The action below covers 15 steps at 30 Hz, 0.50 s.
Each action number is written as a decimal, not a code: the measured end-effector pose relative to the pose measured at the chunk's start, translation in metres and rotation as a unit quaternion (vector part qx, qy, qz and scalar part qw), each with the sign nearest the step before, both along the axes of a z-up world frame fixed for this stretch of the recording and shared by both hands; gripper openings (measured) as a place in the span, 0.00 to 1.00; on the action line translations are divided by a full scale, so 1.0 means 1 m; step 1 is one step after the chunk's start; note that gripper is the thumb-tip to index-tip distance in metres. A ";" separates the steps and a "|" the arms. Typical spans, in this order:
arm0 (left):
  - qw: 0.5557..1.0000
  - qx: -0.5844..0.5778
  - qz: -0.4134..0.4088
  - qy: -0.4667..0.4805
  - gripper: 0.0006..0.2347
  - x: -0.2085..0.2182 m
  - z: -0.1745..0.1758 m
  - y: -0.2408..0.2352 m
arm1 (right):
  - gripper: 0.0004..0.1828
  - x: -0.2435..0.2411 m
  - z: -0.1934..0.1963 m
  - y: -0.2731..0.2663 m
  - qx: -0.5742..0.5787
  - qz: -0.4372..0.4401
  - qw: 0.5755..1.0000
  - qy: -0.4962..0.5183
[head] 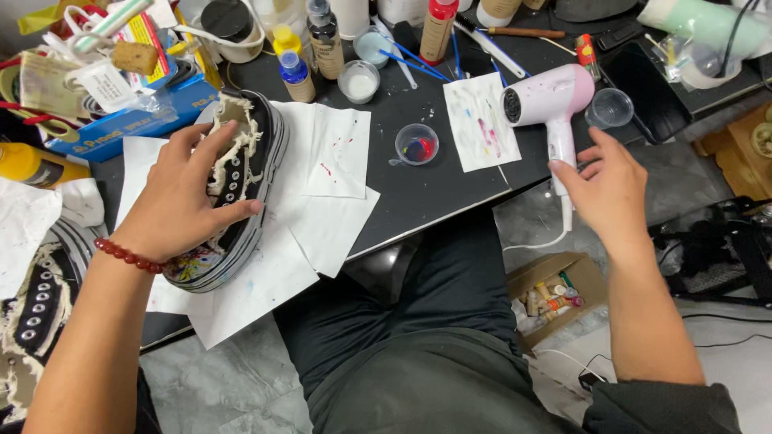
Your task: The person mixes liquid dyes in a small cup using a brush, applies the dye to the toe area of a canvas shoe, and uses a handheld hair dryer to dry the applied color.
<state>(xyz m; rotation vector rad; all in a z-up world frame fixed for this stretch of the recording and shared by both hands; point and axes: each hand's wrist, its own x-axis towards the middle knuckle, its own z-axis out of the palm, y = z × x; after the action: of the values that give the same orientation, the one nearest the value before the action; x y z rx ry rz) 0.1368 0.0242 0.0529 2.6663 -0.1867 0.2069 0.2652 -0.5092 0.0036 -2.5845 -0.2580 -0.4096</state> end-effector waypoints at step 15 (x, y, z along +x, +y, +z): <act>0.967 -0.083 0.105 -0.214 0.30 -0.085 -0.006 -0.050 | 0.25 -0.089 0.006 0.066 0.021 0.225 0.944 -0.239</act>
<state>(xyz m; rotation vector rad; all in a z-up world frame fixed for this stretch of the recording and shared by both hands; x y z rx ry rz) 0.0520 -0.0254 0.0464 2.4380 -0.0169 0.8313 0.1763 -0.4436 0.0092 -2.2501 -0.9722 -0.8482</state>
